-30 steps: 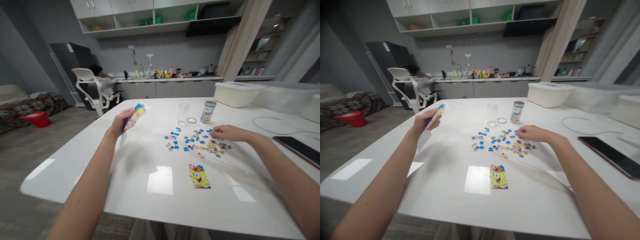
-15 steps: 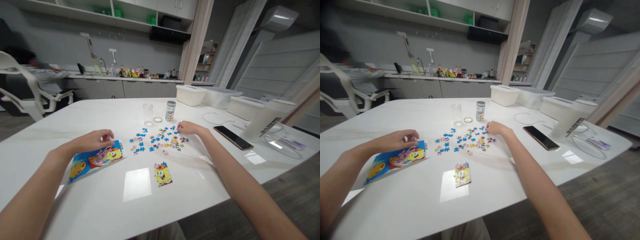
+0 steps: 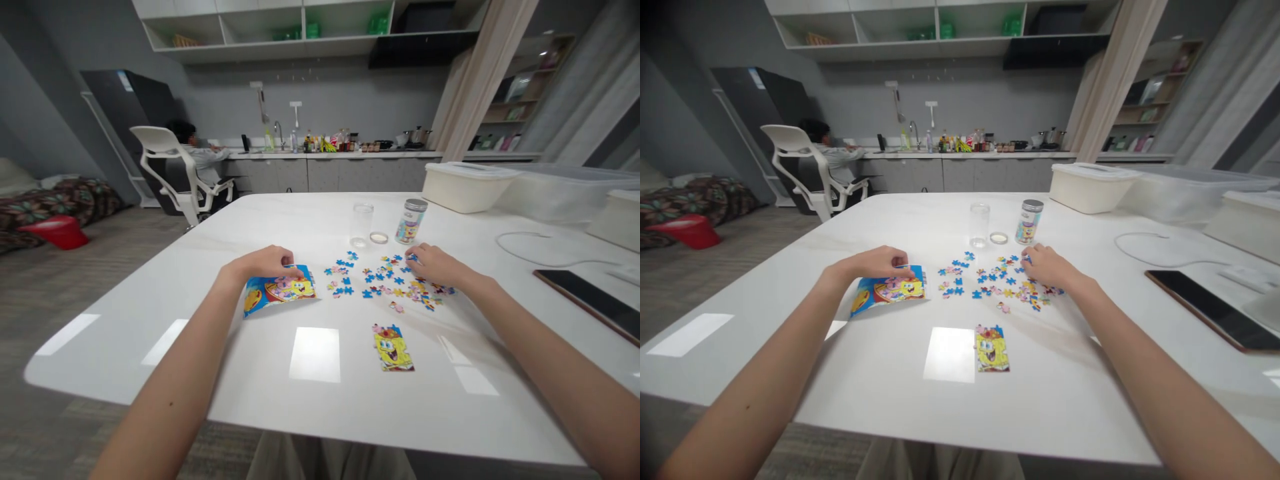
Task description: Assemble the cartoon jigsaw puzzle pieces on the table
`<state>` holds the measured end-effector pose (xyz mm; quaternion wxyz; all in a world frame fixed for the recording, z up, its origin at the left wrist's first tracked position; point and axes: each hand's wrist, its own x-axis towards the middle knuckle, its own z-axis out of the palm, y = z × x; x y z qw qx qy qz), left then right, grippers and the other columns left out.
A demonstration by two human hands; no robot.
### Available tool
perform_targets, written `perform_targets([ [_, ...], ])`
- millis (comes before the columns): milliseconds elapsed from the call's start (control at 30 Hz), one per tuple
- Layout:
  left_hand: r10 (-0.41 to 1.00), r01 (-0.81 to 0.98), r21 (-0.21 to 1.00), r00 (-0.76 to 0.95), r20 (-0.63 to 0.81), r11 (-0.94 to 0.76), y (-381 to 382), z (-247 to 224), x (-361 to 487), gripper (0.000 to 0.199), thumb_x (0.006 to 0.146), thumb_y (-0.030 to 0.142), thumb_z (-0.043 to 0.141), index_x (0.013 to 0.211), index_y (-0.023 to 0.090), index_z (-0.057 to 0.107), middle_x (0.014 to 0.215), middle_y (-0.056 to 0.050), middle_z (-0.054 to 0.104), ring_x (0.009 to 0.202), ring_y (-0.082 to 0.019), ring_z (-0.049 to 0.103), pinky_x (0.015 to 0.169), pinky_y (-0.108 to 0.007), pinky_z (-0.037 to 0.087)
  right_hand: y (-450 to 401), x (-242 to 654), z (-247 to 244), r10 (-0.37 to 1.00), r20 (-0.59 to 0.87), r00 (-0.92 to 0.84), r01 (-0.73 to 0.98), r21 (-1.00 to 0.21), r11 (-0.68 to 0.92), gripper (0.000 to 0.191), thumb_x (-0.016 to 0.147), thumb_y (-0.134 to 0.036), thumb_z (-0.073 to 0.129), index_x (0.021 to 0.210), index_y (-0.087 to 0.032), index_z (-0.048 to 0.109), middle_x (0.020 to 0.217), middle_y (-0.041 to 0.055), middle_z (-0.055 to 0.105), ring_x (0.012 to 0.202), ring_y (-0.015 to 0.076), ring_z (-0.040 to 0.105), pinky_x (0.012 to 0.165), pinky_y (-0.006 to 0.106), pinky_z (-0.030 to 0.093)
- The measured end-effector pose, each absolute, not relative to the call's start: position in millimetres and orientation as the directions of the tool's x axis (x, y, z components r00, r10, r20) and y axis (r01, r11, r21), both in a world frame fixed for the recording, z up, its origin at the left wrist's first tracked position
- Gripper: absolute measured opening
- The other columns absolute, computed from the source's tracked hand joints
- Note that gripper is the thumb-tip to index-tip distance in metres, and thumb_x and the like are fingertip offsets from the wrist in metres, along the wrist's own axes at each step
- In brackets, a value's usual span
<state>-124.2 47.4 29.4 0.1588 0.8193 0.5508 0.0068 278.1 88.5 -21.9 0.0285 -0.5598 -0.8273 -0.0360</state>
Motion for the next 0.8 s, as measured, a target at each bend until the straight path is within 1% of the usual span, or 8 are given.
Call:
perform_targets([
  [100, 0.88, 0.884, 0.279, 0.434, -0.193, -0.375, 46, 29, -122, 0.043, 0.065, 0.062, 0.06, 0.069, 0.019, 0.058, 0.066, -0.001, 0.06, 0.058, -0.015, 0.048, 0.053, -0.027, 0.031, 89, 277, -21, 0.894, 0.086, -0.44, 0.898, 0.007, 0.441, 0.039, 0.09, -0.031, 0.037, 0.112, -0.011, 0.063, 0.115, 0.0176, 0.063, 0.113, 0.0295, 0.055, 0.099, 0.041, 0.04],
  [200, 0.863, 0.875, 0.281, 0.457, -0.216, -0.393, 44, 30, -118, 0.043, 0.062, 0.061, 0.064, 0.067, 0.019, 0.056, 0.064, 0.0, 0.058, 0.057, -0.014, 0.046, 0.051, -0.027, 0.029, 92, 278, -22, 0.865, 0.115, -0.487, 0.867, -0.054, 0.495, 0.039, 0.089, -0.032, 0.039, 0.11, -0.011, 0.066, 0.114, 0.0172, 0.063, 0.111, 0.0285, 0.057, 0.1, 0.04, 0.041],
  [267, 0.86, 0.878, 0.272, 0.457, -0.228, -0.394, 44, 30, -116, 0.042, 0.06, 0.059, 0.065, 0.068, 0.019, 0.057, 0.065, 0.0, 0.059, 0.057, -0.013, 0.047, 0.051, -0.027, 0.029, 93, 279, -23, 0.848, 0.153, -0.507, 0.845, -0.108, 0.524, 0.036, 0.088, -0.032, 0.043, 0.107, -0.013, 0.068, 0.111, 0.0156, 0.064, 0.106, 0.0272, 0.059, 0.098, 0.039, 0.043],
  [367, 0.857, 0.886, 0.256, 0.447, -0.256, -0.386, 44, 31, -113, 0.043, 0.058, 0.058, 0.066, 0.07, 0.018, 0.058, 0.067, 0.0, 0.06, 0.06, -0.014, 0.05, 0.052, -0.026, 0.031, 93, 276, -24, 0.82, 0.186, -0.542, 0.792, -0.214, 0.572, 0.027, 0.085, -0.028, 0.049, 0.099, -0.017, 0.069, 0.103, 0.0113, 0.065, 0.094, 0.0233, 0.063, 0.088, 0.035, 0.049],
  [400, 0.857, 0.89, 0.253, 0.44, -0.266, -0.379, 45, 31, -112, 0.043, 0.058, 0.059, 0.066, 0.07, 0.018, 0.058, 0.068, 0.0, 0.061, 0.061, -0.014, 0.05, 0.052, -0.026, 0.031, 92, 275, -23, 0.819, 0.174, -0.546, 0.78, -0.253, 0.573, 0.025, 0.084, -0.026, 0.051, 0.098, -0.018, 0.07, 0.099, 0.0102, 0.065, 0.088, 0.0216, 0.063, 0.083, 0.033, 0.051],
  [467, 0.858, 0.898, 0.254, 0.426, -0.286, -0.36, 46, 31, -111, 0.043, 0.057, 0.058, 0.067, 0.071, 0.019, 0.059, 0.068, 0.0, 0.062, 0.061, -0.015, 0.051, 0.053, -0.026, 0.032, 90, 270, -22, 0.82, 0.147, -0.554, 0.766, -0.297, 0.571, 0.023, 0.083, -0.021, 0.052, 0.097, -0.017, 0.07, 0.094, 0.0095, 0.065, 0.082, 0.0195, 0.063, 0.077, 0.03, 0.052],
  [633, 0.87, 0.917, 0.219, 0.388, -0.305, -0.333, 49, 29, -111, 0.042, 0.058, 0.058, 0.066, 0.071, 0.019, 0.059, 0.07, -0.001, 0.063, 0.063, -0.015, 0.053, 0.054, -0.025, 0.033, 88, 264, -18, 0.817, 0.178, -0.549, 0.747, -0.333, 0.575, 0.019, 0.081, -0.016, 0.056, 0.093, -0.017, 0.071, 0.088, 0.0079, 0.066, 0.077, 0.018, 0.062, 0.073, 0.028, 0.051],
  [800, 0.867, 0.918, 0.204, 0.39, -0.31, -0.34, 48, 31, -109, 0.042, 0.058, 0.058, 0.065, 0.071, 0.019, 0.059, 0.07, -0.001, 0.063, 0.062, -0.015, 0.052, 0.054, -0.025, 0.033, 88, 266, -16, 0.808, 0.18, -0.561, 0.72, -0.376, 0.583, 0.017, 0.079, -0.018, 0.06, 0.093, -0.017, 0.07, 0.083, 0.0063, 0.066, 0.075, 0.017, 0.061, 0.072, 0.028, 0.049],
])
